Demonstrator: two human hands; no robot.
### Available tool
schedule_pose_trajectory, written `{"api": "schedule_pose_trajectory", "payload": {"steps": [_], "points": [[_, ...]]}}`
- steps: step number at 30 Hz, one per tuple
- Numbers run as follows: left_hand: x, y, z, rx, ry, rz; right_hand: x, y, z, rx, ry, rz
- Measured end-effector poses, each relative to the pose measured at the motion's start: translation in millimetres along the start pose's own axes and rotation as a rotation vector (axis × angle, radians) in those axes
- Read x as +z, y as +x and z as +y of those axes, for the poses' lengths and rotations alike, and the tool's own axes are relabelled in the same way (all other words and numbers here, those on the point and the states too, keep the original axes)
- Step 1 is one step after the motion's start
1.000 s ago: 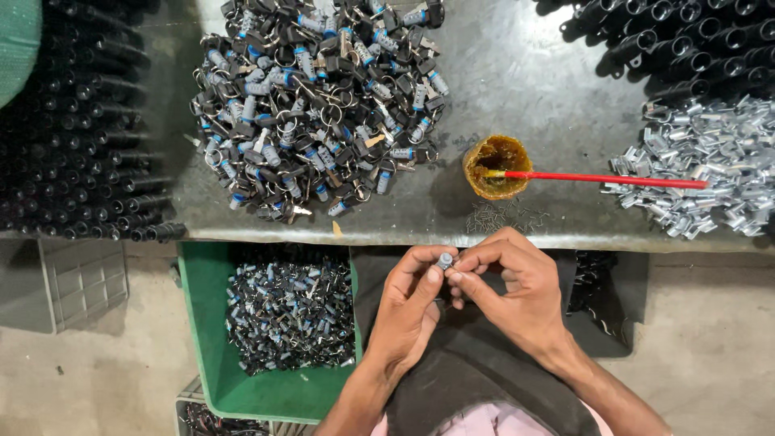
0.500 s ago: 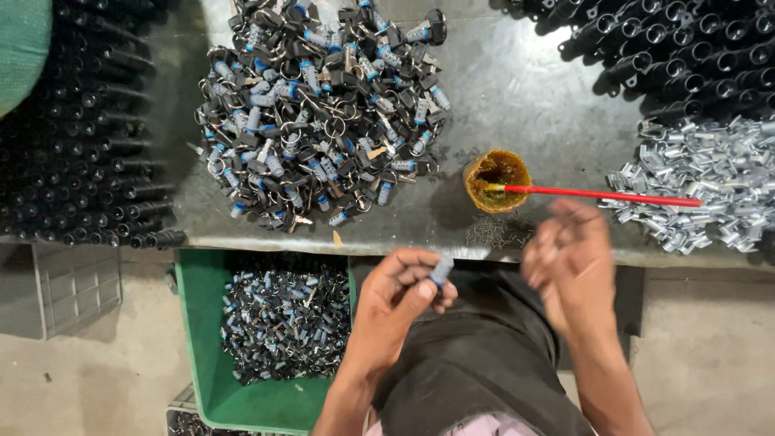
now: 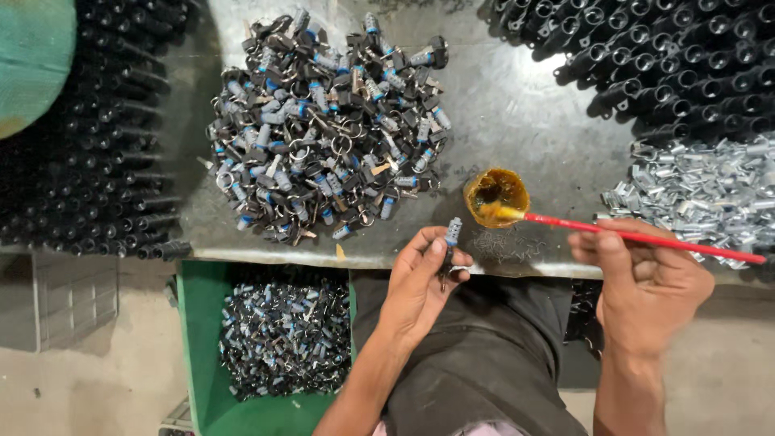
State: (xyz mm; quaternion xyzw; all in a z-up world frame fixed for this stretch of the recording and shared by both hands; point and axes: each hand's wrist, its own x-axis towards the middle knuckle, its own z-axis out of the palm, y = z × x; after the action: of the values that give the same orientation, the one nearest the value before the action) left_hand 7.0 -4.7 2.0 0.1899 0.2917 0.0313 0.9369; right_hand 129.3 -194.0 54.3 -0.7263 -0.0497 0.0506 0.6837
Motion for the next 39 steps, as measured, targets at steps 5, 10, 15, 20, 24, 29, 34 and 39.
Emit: {"api": "schedule_pose_trajectory", "payload": {"steps": [5,10,15,20,24,29,34,39], "points": [[-4.4,0.6,0.3,-0.043,-0.018,-0.004,-3.4,-10.4,6.4,0.108,0.167,-0.010],[-0.9,-5.7,-1.3,-0.049,-0.091,-0.082,21.2,-4.3,-12.7,-0.020,-0.204,-0.009],[-6.1,-57.7,42.9,-0.045,0.038,-0.251,14.2,14.6,-30.1,0.219,-0.663,-0.379],[-52.3,-97.0,117.7,0.185,1.803,-0.309,24.7,-4.6,-5.9,-0.105,-0.743,-0.582],[-34.8,-94.0,118.5,0.305,2.166,0.221,38.8,-16.2,22.1,-0.259,-0.840,-0.570],[19.4,-12.7,86.2,0.673,1.951,0.284,56.3,-17.4,29.9,-0.342,-0.870,-0.530],[21.0,53.8,66.5,0.593,2.176,0.414,69.1,-29.1,33.6,-0.465,-0.835,-0.617],[11.6,15.4,90.8,0.913,1.903,0.161,64.1,-38.9,44.7,-0.443,-0.760,-0.626]]}}
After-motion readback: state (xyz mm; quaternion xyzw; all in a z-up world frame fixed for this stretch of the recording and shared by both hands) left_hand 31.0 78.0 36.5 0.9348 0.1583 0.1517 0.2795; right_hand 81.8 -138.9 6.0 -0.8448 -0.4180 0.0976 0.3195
